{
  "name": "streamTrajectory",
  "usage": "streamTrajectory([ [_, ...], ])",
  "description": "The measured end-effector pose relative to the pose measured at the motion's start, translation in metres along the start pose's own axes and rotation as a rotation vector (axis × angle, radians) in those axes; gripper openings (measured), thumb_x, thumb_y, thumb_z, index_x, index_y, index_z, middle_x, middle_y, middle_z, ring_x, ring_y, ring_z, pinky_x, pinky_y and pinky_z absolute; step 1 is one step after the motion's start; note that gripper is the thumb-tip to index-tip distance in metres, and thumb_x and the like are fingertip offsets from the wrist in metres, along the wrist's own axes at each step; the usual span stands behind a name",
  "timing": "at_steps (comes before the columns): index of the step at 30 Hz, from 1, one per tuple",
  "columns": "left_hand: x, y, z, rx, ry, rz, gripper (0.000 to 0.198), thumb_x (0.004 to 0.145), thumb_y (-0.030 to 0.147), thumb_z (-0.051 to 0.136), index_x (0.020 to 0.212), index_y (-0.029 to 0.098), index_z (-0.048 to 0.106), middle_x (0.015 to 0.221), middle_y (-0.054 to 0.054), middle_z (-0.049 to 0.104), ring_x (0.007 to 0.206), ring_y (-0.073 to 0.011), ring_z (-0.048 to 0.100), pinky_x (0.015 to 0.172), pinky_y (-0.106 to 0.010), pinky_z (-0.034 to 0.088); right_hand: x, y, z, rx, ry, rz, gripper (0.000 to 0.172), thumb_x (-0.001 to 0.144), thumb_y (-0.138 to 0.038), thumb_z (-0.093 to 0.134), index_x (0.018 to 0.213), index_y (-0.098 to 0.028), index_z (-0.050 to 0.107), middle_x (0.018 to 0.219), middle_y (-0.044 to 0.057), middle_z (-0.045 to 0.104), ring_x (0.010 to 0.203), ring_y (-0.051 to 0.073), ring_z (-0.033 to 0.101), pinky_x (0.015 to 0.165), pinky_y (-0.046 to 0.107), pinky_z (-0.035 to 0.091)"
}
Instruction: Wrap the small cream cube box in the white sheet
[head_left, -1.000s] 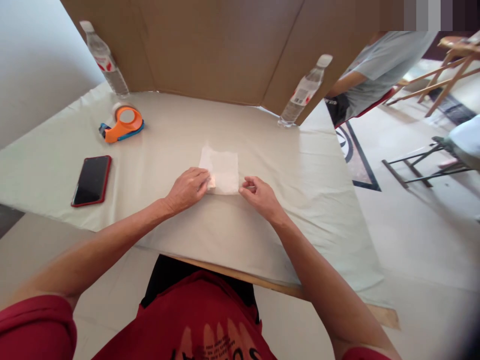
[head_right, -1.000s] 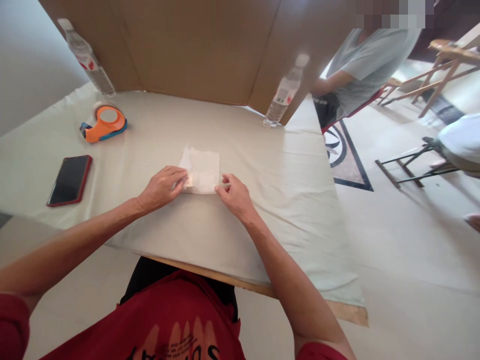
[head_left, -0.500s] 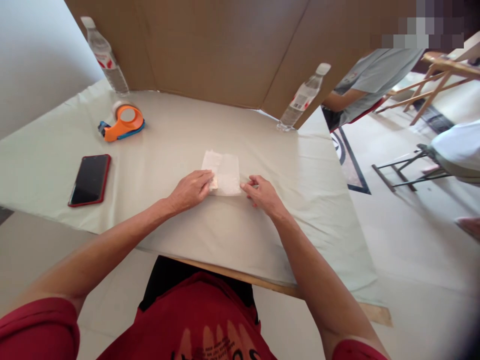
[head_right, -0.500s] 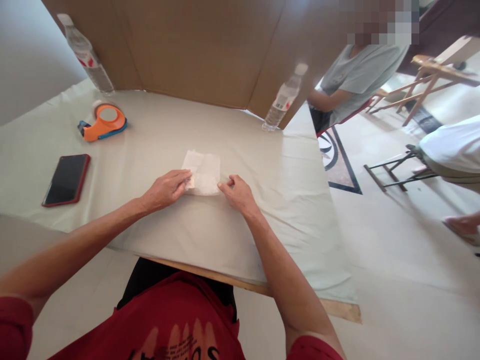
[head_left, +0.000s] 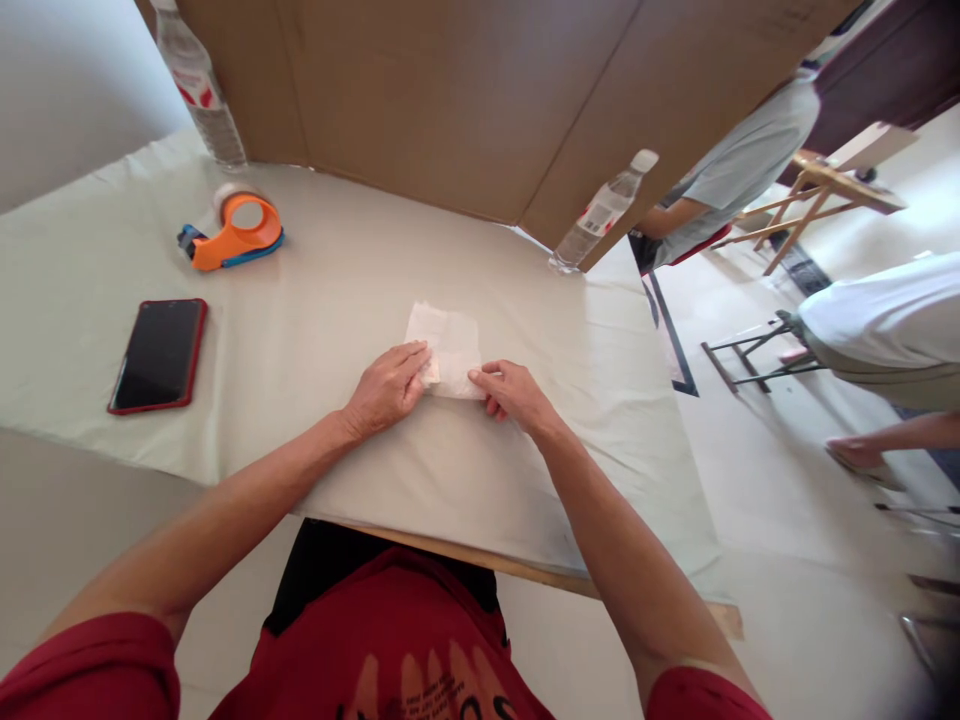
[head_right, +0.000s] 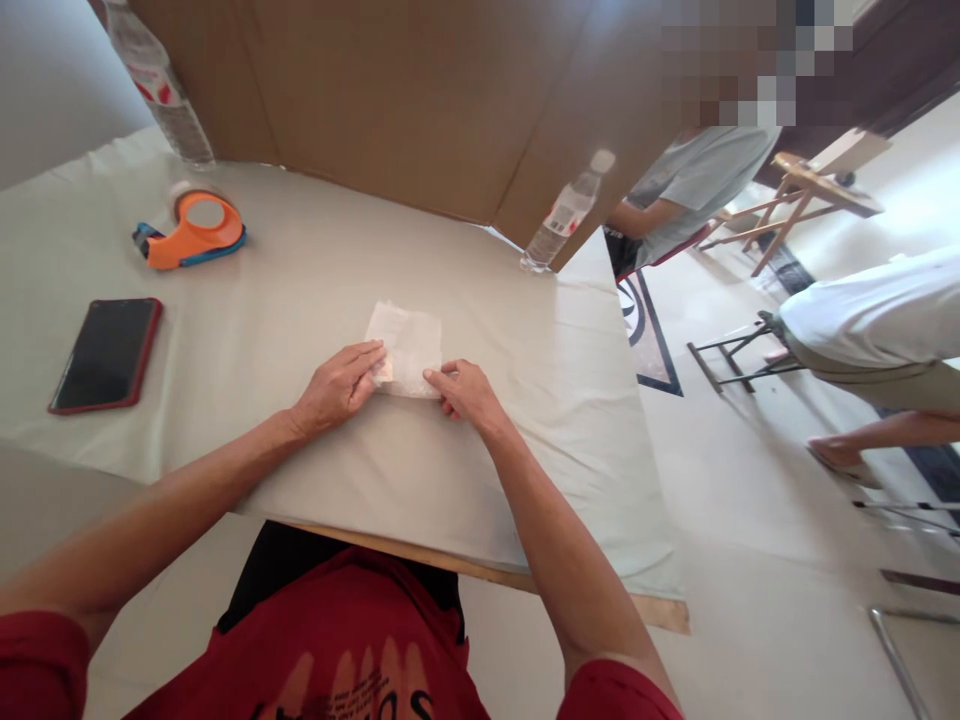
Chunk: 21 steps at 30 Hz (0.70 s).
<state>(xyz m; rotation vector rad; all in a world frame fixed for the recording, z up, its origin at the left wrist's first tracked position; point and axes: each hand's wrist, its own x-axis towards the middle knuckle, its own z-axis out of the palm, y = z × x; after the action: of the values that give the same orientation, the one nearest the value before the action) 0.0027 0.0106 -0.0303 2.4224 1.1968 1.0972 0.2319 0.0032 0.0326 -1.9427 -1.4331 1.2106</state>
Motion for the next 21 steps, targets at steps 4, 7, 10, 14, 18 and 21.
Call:
streamTrajectory([
  [4, 0.001, 0.000, 0.001, 0.000, 0.005, 0.011, 0.044, 0.091, 0.015, 0.046, 0.131, 0.015, 0.065, 0.136, -0.014, 0.067, 0.129, -0.0250, 0.061, 0.112, -0.045, 0.051, 0.001, 0.004, -0.002, 0.099, -0.064, 0.074, 0.026, 0.089, -0.038, 0.069, 0.076, -0.018, 0.057, 0.054, -0.004, 0.054, 0.040, 0.009, 0.051, 0.037, 0.022, 0.040],
  [7, 0.001, 0.000, 0.001, -0.009, 0.010, 0.012, 0.043, 0.091, 0.015, 0.046, 0.130, 0.013, 0.065, 0.136, -0.015, 0.067, 0.129, -0.0258, 0.061, 0.112, -0.045, 0.050, 0.004, 0.002, -0.003, 0.122, -0.154, 0.074, 0.037, 0.090, -0.038, 0.068, 0.064, -0.020, 0.049, 0.049, -0.005, 0.049, 0.038, 0.008, 0.048, 0.037, 0.021, 0.037],
  [10, 0.001, 0.001, 0.000, -0.015, 0.004, 0.006, 0.044, 0.091, 0.015, 0.046, 0.130, 0.014, 0.064, 0.136, -0.015, 0.067, 0.130, -0.0261, 0.061, 0.113, -0.046, 0.050, 0.007, -0.003, -0.001, 0.088, -0.163, 0.042, 0.034, 0.089, -0.034, 0.068, 0.064, -0.020, 0.050, 0.048, -0.006, 0.048, 0.040, 0.008, 0.047, 0.038, 0.019, 0.035],
  [14, 0.001, 0.001, -0.001, -0.008, 0.000, 0.004, 0.043, 0.091, 0.016, 0.047, 0.130, 0.015, 0.065, 0.136, -0.014, 0.067, 0.129, -0.0259, 0.061, 0.112, -0.046, 0.050, 0.012, -0.008, 0.006, 0.065, -0.094, -0.028, 0.027, 0.087, -0.033, 0.068, 0.070, -0.019, 0.053, 0.053, -0.004, 0.051, 0.046, 0.009, 0.051, 0.038, 0.019, 0.032],
  [18, 0.001, 0.001, -0.001, 0.004, 0.001, 0.026, 0.043, 0.090, 0.014, 0.047, 0.129, 0.015, 0.065, 0.136, -0.014, 0.067, 0.129, -0.0261, 0.060, 0.111, -0.046, 0.050, 0.019, -0.008, 0.016, 0.031, -0.021, -0.064, 0.024, 0.083, -0.037, 0.070, 0.079, -0.020, 0.054, 0.058, -0.004, 0.054, 0.045, 0.010, 0.052, 0.038, 0.021, 0.032],
  [21, 0.002, 0.001, 0.000, 0.044, 0.026, 0.055, 0.042, 0.090, 0.014, 0.047, 0.127, 0.012, 0.066, 0.131, -0.015, 0.069, 0.127, -0.0280, 0.060, 0.110, -0.047, 0.049, 0.022, -0.004, 0.023, 0.075, 0.047, -0.112, 0.021, 0.077, -0.033, 0.071, 0.084, -0.021, 0.055, 0.060, -0.006, 0.056, 0.044, 0.009, 0.049, 0.041, 0.021, 0.035],
])
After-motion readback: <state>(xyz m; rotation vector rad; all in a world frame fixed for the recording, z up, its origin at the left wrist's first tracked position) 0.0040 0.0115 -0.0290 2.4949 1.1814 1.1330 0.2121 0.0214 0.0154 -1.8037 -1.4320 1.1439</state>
